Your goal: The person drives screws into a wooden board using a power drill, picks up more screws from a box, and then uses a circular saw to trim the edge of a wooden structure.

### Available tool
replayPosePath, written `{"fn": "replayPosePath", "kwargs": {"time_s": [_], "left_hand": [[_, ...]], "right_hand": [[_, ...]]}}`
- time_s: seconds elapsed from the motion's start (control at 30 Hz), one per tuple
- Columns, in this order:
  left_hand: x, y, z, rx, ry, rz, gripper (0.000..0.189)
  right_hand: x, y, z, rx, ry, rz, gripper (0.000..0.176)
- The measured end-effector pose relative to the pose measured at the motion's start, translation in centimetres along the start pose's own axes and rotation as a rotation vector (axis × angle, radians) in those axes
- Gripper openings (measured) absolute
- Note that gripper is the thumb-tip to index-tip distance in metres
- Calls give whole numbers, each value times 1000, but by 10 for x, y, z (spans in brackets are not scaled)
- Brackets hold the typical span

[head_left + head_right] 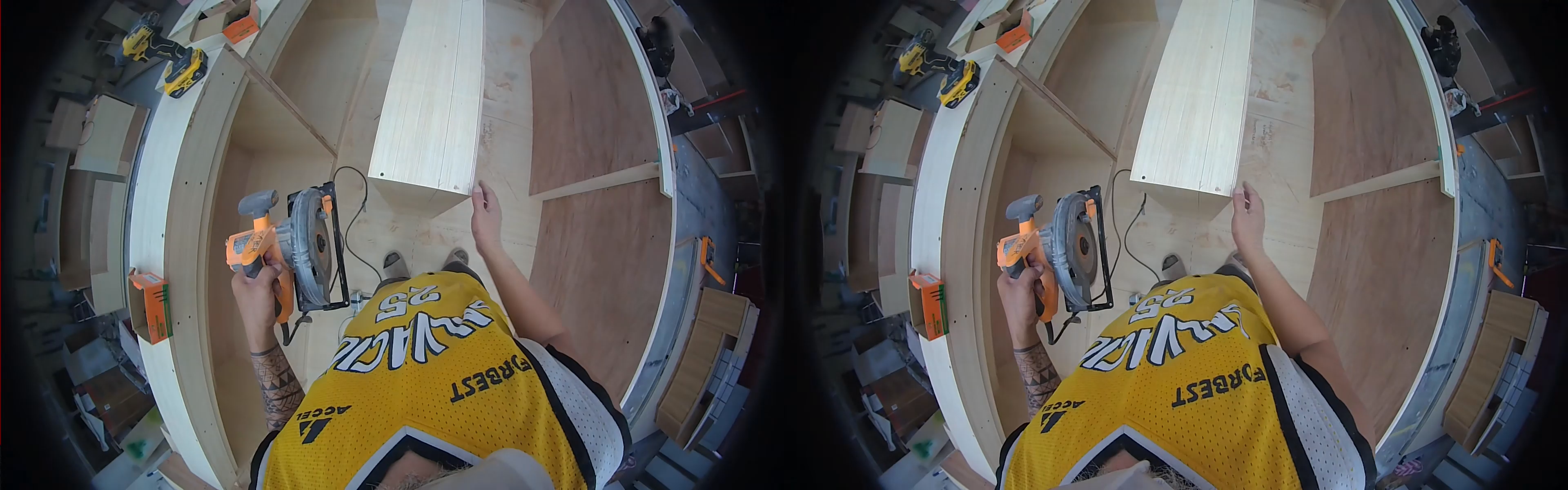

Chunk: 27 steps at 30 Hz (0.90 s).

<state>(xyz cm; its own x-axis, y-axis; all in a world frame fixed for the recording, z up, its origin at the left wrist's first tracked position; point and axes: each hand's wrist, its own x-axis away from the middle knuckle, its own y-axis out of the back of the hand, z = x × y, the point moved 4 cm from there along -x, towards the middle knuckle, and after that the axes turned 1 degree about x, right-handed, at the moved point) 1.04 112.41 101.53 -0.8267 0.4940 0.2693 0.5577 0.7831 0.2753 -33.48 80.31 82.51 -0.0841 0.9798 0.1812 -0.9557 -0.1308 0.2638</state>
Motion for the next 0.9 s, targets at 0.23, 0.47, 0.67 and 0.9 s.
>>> {"fn": "replayPosePath", "kwargs": {"time_s": [0.23,0.47,0.67,0.9], "left_hand": [[64,-21,-60,29,-100,-5,20],[96,-86,-87,51,-102,112,19],[90,-141,-75,55,-156,202,19],[63,-163,-61,46,-180,394,15]], "right_hand": [[-19,13,17,91,129,268,52],[-40,7,4,132,68,361,57],[-9,42,-11,-160,-153,365,52],[35,110,-104,91,-176,276,46]]}}
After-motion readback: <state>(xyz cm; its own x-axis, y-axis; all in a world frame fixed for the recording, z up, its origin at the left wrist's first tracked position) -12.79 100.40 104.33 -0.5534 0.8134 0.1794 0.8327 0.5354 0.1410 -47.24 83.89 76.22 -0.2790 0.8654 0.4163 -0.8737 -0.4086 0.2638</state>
